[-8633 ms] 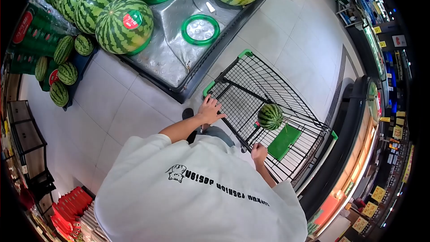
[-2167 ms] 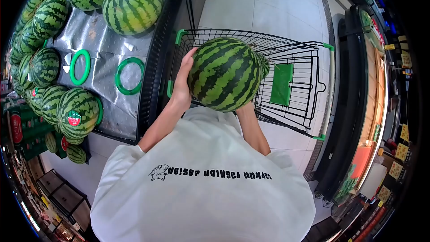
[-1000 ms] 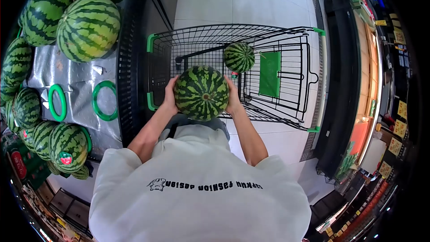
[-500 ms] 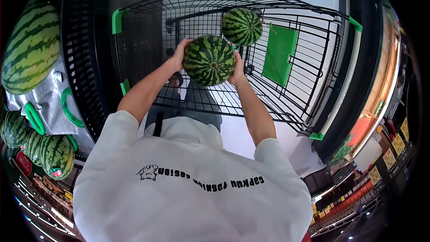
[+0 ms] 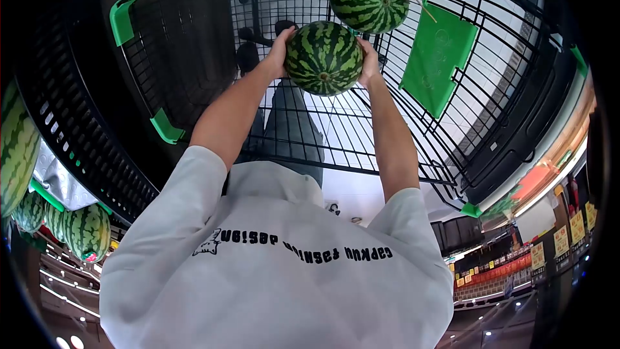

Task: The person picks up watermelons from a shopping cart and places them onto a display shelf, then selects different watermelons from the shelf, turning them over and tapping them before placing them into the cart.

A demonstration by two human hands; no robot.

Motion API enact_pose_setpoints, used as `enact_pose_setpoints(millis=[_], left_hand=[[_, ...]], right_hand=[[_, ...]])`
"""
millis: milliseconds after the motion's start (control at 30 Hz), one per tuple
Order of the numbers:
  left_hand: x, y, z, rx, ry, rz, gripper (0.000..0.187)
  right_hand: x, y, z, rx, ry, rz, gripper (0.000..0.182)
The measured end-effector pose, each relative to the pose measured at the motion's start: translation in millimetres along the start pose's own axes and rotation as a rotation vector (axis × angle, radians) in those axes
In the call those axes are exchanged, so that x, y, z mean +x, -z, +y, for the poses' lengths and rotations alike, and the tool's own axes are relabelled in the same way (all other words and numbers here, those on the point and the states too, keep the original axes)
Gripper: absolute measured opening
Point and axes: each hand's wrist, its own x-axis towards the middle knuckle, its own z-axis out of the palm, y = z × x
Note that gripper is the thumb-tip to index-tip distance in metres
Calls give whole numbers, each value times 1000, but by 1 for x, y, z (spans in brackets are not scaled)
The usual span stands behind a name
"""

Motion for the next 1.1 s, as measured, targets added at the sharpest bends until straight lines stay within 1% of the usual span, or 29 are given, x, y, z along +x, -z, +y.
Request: enact_pose_setpoints(millis=[67, 133, 300, 367, 400, 433, 567, 600, 633, 667, 733, 767, 833, 867, 900, 933, 1000, 1033, 1067, 1100], left_hand=[[6, -5, -10, -43, 28, 4, 59], [14, -7, -19, -61, 39, -2, 58], [37, -6, -33, -66, 45, 7, 53], [40, -8, -33, -73, 56, 12, 53], [40, -5, -34, -81, 56, 19, 53], [43, -5, -35, -89, 58, 29, 53], [46, -7, -40, -109, 78, 70, 55], [48, -8, -38, -106, 70, 72, 55], [43, -6, -36, -33, 63, 84, 57], [43, -6, -37, -27, 65, 105, 58], [55, 1, -46, -9, 64, 143, 59], [62, 4, -56, 98, -6, 189, 59], [67, 4, -63, 152, -8, 207, 58], [60, 2, -65, 192, 1, 218, 58], [45, -4, -60, 294, 6, 194, 58], [17, -20, -54, 330, -37, 269, 52], [24, -4, -64, 420, -122, 158, 52], [21, 4, -68, 429, -125, 159, 50], [20, 13, -73, 446, -236, 107, 46], [11, 24, -72, 571, -304, 108, 44]], right_hand=[[3, 11, -4, -39, -26, 5, 46], [9, 19, -4, -4, -20, 41, 46], [23, 36, -3, -41, 13, -1, 48], [31, 43, -2, -49, -5, -8, 49], [32, 40, -1, -56, -10, -16, 49], [26, 33, -4, -79, -14, 19, 49], [47, 52, 2, -53, -9, -21, 43], [44, 49, 0, -82, -26, -13, 49], [38, 42, 0, -85, -19, -9, 49], [34, 38, -1, -85, -18, -2, 50], [32, 45, -2, -298, 64, -59, 50], [31, 43, -9, -409, 122, -95, 50], [12, 34, -22, -542, 115, -83, 53], [-6, 23, -31, -610, 115, -78, 55], [2, 37, -32, -630, 98, -103, 56], [0, 43, -34, -641, 93, -91, 58], [-3, 49, -30, -590, 216, -120, 55], [-12, 40, -33, -575, 202, -136, 54], [-28, 37, -36, -589, 123, -48, 54], [-39, 28, -39, -632, 107, 3, 54]])
